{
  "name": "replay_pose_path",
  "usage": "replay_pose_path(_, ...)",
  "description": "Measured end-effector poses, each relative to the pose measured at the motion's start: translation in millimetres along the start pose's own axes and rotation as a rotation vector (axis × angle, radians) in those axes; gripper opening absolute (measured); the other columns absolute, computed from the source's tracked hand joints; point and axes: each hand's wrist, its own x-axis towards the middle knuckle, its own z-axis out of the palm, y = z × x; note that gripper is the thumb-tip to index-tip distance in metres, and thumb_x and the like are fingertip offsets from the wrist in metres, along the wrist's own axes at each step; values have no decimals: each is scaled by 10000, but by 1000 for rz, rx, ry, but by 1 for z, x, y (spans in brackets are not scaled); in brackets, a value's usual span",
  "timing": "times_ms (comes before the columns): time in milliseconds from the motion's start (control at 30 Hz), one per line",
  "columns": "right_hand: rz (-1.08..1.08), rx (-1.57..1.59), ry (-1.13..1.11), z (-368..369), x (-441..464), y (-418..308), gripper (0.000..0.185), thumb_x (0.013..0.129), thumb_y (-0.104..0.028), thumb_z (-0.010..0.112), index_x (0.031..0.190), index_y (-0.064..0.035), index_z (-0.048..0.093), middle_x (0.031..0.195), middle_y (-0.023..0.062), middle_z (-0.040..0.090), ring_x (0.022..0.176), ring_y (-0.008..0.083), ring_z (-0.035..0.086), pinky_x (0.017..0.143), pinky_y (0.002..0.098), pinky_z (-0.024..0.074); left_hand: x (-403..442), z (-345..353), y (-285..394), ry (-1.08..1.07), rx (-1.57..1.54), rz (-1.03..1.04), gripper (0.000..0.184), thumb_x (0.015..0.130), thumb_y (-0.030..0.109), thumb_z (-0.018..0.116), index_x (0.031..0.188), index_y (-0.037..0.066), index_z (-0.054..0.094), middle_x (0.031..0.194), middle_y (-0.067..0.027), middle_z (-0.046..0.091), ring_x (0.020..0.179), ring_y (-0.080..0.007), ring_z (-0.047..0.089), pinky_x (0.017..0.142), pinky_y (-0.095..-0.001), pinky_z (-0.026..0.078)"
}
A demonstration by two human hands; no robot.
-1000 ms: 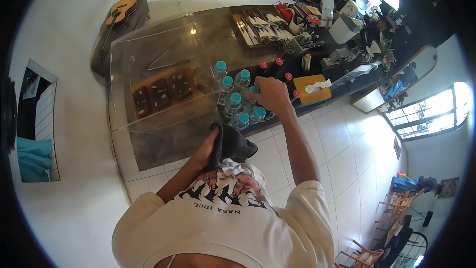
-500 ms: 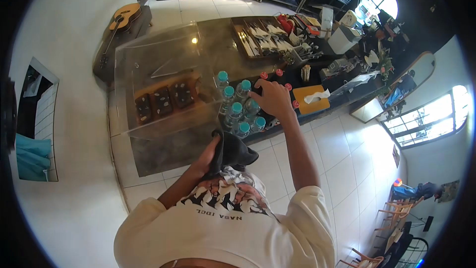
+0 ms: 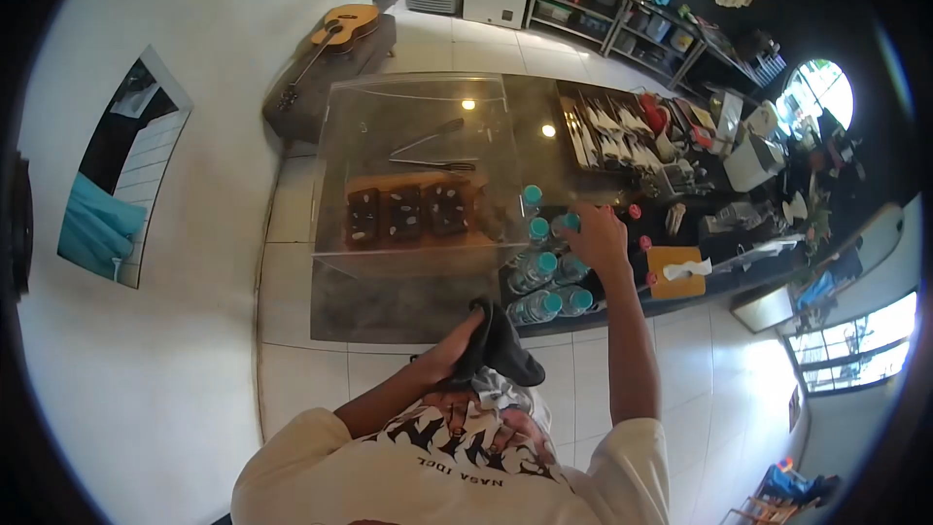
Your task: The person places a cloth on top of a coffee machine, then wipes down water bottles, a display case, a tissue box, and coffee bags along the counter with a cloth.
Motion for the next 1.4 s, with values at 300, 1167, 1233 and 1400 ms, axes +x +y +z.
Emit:
replay_pose_path(300,-15,-14,23,-1,-4,-2,376,721,-313,756,1012,-93,662,907,143,670,906,335,645,786,444,493,-26,14,12,43,-40,10,495,1026,461,370,1199,55,592,1114,-85,662,1015,-197,633,980,-327,462)
replay_pose_path(1167,-322,316,917,-58,-38,-7,335,762,-153,747,1080,-97,658,794,53,676,650,170,638,628,312,521,-39,21,21,77,27,63,584,1006,507,389,1326,32,501,1273,-140,597,1164,-273,590,1043,-400,438)
replay_pose_path(1233,-303,352,1007,-78,-59,-12,333,769,-128,752,1082,-67,656,825,44,673,666,145,629,634,293,522,-36,12,15,57,2,44,582,1005,499,399,1339,31,489,1275,-134,594,1168,-276,584,1049,-405,433)
replay_pose_path(1400,-229,837,1167,-103,-130,0,340,846,-201,681,1113,0,621,926,63,646,731,154,629,699,294,533,-50,40,19,-126,29,126,386,977,249,515,1279,7,511,1203,-136,612,1137,-290,594,1016,-414,464)
